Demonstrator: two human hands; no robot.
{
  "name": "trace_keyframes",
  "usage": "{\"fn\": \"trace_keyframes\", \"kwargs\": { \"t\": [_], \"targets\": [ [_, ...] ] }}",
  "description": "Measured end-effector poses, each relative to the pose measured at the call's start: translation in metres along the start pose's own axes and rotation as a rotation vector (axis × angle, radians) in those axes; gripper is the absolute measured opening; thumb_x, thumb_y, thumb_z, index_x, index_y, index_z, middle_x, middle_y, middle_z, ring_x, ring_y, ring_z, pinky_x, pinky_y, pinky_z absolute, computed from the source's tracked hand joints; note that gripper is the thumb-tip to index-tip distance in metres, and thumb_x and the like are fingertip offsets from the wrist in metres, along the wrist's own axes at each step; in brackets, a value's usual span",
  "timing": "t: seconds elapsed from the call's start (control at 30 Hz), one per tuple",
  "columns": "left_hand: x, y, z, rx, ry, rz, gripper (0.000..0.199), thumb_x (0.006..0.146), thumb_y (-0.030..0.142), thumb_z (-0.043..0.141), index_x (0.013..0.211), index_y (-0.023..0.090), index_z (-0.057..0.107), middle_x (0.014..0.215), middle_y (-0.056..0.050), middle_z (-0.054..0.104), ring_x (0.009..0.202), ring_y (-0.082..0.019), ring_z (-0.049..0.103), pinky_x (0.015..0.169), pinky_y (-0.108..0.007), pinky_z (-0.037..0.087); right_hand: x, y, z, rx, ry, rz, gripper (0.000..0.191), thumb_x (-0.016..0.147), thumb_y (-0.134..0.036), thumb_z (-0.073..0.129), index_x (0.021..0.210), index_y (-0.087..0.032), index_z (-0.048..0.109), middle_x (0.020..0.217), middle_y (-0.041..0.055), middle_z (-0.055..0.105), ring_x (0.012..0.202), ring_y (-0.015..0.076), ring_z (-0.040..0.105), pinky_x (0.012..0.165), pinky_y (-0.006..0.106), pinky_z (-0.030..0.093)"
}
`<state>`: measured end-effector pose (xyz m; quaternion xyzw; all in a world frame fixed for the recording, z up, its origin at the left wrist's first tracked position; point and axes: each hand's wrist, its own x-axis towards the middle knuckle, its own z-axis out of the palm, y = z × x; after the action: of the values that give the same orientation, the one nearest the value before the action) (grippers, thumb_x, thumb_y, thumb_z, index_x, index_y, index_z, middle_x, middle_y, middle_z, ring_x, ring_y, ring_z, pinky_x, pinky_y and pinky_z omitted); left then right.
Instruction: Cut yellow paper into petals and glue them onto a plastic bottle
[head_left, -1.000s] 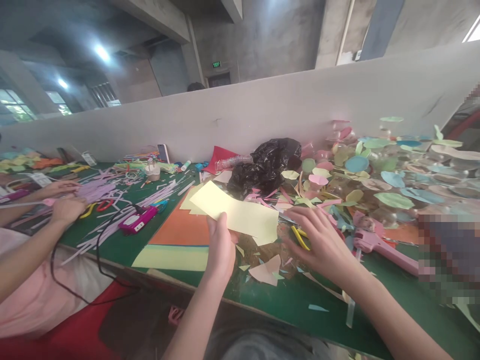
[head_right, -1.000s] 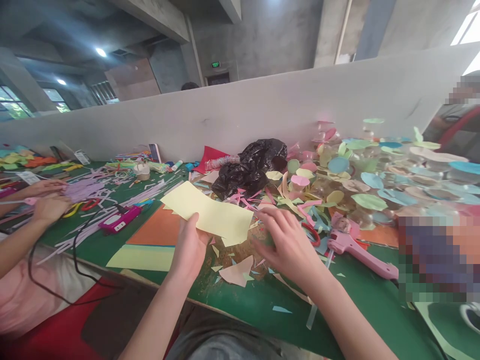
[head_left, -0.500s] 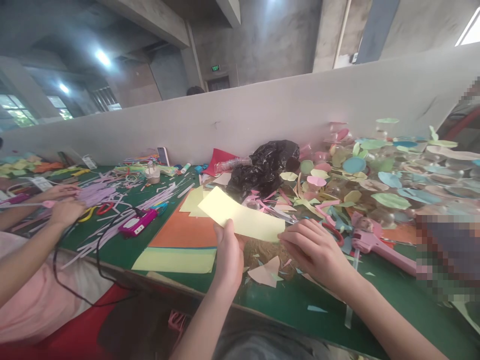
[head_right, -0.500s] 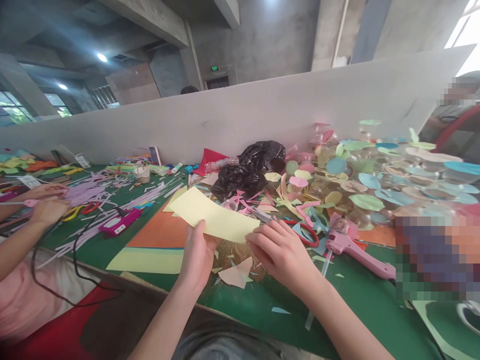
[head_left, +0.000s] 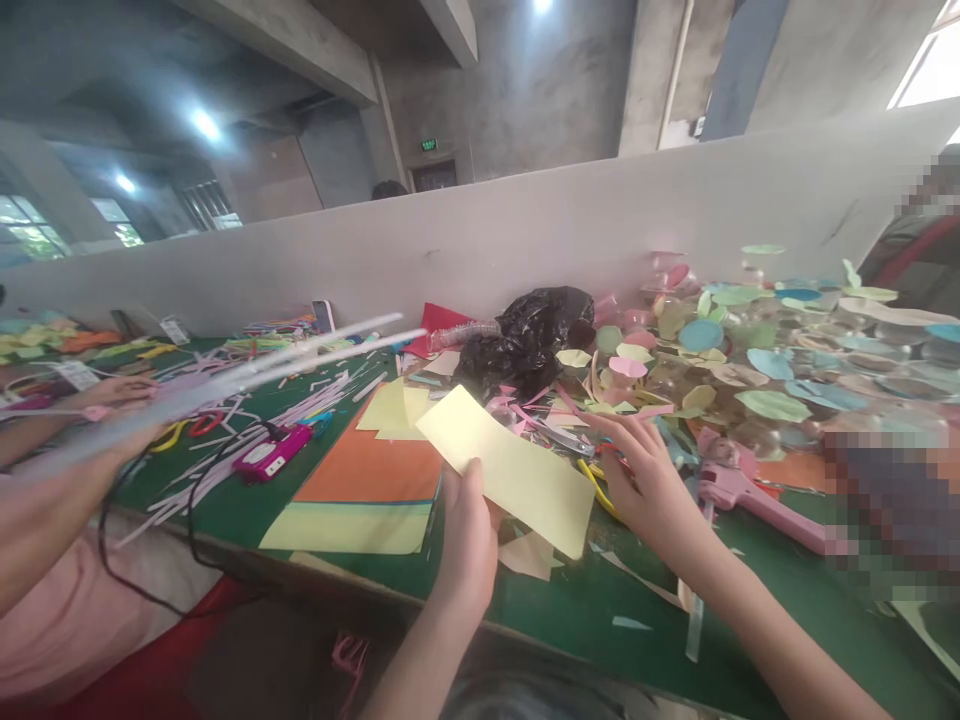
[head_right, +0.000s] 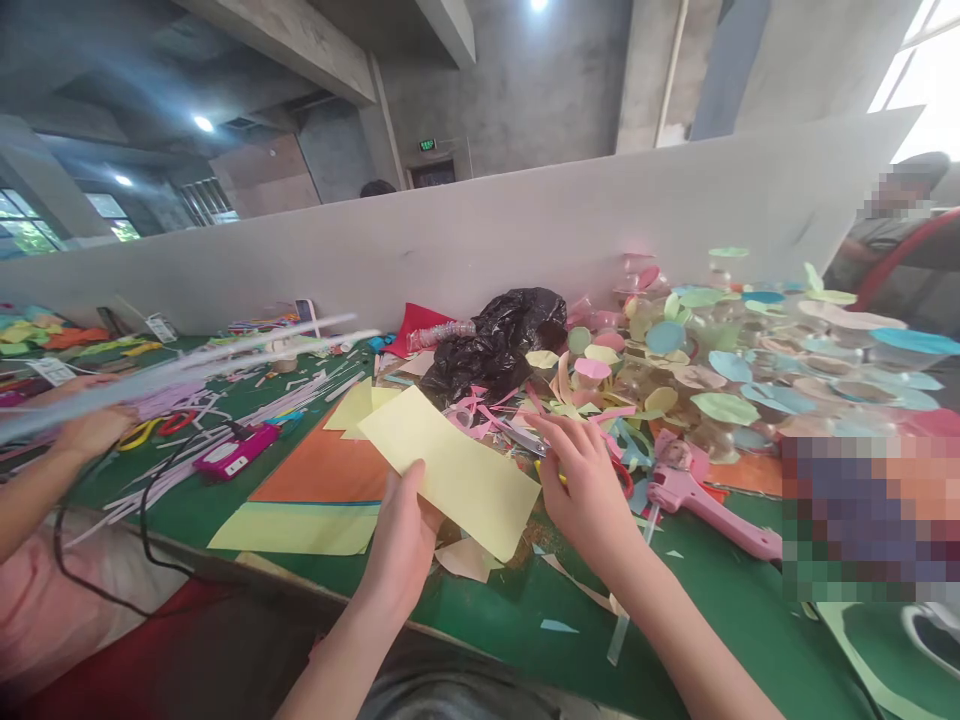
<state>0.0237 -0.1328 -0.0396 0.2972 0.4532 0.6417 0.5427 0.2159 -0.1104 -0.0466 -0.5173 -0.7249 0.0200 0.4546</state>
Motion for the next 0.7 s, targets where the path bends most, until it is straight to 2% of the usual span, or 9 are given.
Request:
{"fn": "trace_keyframes", "kwargs": {
  "t": [0.07, 0.13, 0.23, 0.37, 0.47, 0.5, 0.57, 0.63, 0.7],
  "targets": [
    [-0.004, 0.006, 0.008, -0.091, 0.047, -0.06, 0.056, 0.092, 0.035, 0.055, 0.145, 0.032, 0.038, 0.139, -0.01, 0.06, 0.123, -0.028, 0.061, 0.1, -0.041, 0.052, 0.0, -0.007, -0.003, 0.204, -0.197, 0.158, 0.035, 0.098, -0.039, 0.041, 0.127, -0.025, 0.056, 0.112, 0.01, 0.069, 0.105, 0.0291, 0.061, 0.086, 0.043, 0.051],
    [-0.008, 0.01, 0.015, -0.12, 0.042, -0.075, 0.054, 0.092, 0.032, 0.055, 0.144, 0.032, 0.039, 0.136, -0.01, 0.062, 0.12, -0.027, 0.063, 0.1, -0.039, 0.053, 0.0, -0.011, -0.006, 0.372, -0.391, 0.304, 0.041, 0.096, -0.051, 0.046, 0.126, -0.024, 0.055, 0.107, 0.0086, 0.07, 0.098, 0.0271, 0.065, 0.078, 0.037, 0.053],
    [-0.012, 0.012, 0.02, -0.123, 0.018, -0.086, 0.053, 0.093, 0.027, 0.054, 0.144, 0.03, 0.04, 0.132, -0.01, 0.064, 0.118, -0.025, 0.064, 0.097, -0.036, 0.054, 0.0, -0.01, -0.008, 0.558, -0.524, 0.385, 0.042, 0.094, -0.054, 0.049, 0.121, -0.023, 0.057, 0.097, 0.0055, 0.069, 0.084, 0.0221, 0.064, 0.065, 0.029, 0.049],
    [-0.014, 0.012, 0.018, -0.091, -0.018, -0.082, 0.055, 0.091, 0.023, 0.054, 0.144, 0.03, 0.04, 0.133, -0.01, 0.064, 0.112, -0.023, 0.067, 0.091, -0.034, 0.057, 0.001, -0.005, -0.009, 0.653, -0.523, 0.432, 0.043, 0.093, -0.054, 0.051, 0.122, -0.023, 0.056, 0.083, 0.0019, 0.064, 0.069, 0.0169, 0.057, 0.055, 0.026, 0.041],
    [-0.013, 0.011, 0.014, -0.041, -0.025, -0.092, 0.056, 0.09, 0.024, 0.057, 0.143, 0.031, 0.041, 0.132, -0.009, 0.064, 0.105, -0.022, 0.07, 0.088, -0.034, 0.058, 0.0, -0.002, -0.007, 0.612, -0.511, 0.397, 0.038, 0.095, -0.05, 0.047, 0.12, -0.023, 0.058, 0.087, 0.0039, 0.065, 0.071, 0.0183, 0.058, 0.057, 0.028, 0.043],
    [-0.013, 0.01, 0.013, -0.028, -0.028, -0.098, 0.055, 0.09, 0.024, 0.057, 0.142, 0.031, 0.042, 0.131, -0.009, 0.065, 0.103, -0.021, 0.071, 0.087, -0.033, 0.058, 0.0, -0.002, -0.007, 0.564, -0.468, 0.357, 0.034, 0.097, -0.046, 0.045, 0.119, -0.024, 0.058, 0.095, 0.0058, 0.066, 0.078, 0.0202, 0.06, 0.062, 0.03, 0.046],
    [-0.012, 0.01, 0.012, -0.016, -0.028, -0.095, 0.054, 0.089, 0.024, 0.057, 0.141, 0.03, 0.043, 0.129, -0.009, 0.066, 0.1, -0.021, 0.071, 0.087, -0.034, 0.059, -0.001, -0.001, -0.006, 0.45, -0.342, 0.223, 0.029, 0.096, -0.031, 0.041, 0.118, -0.026, 0.059, 0.116, 0.0081, 0.064, 0.103, 0.0247, 0.059, 0.082, 0.037, 0.049],
    [-0.01, 0.011, 0.012, -0.017, -0.019, -0.075, 0.053, 0.089, 0.024, 0.057, 0.139, 0.03, 0.044, 0.127, -0.009, 0.067, 0.1, -0.021, 0.071, 0.087, -0.034, 0.059, -0.003, -0.001, -0.006, 0.36, -0.254, 0.06, 0.038, 0.092, -0.016, 0.039, 0.121, -0.029, 0.058, 0.133, 0.0072, 0.055, 0.126, 0.0264, 0.048, 0.101, 0.044, 0.043],
    [-0.008, 0.013, 0.013, -0.021, -0.018, -0.043, 0.052, 0.088, 0.022, 0.056, 0.139, 0.03, 0.044, 0.127, -0.008, 0.067, 0.102, -0.021, 0.071, 0.087, -0.034, 0.059, -0.004, -0.002, -0.007, 0.302, -0.264, -0.067, 0.051, 0.085, -0.008, 0.039, 0.126, -0.033, 0.056, 0.141, 0.0061, 0.047, 0.136, 0.027, 0.037, 0.109, 0.049, 0.037]
  ]
}}
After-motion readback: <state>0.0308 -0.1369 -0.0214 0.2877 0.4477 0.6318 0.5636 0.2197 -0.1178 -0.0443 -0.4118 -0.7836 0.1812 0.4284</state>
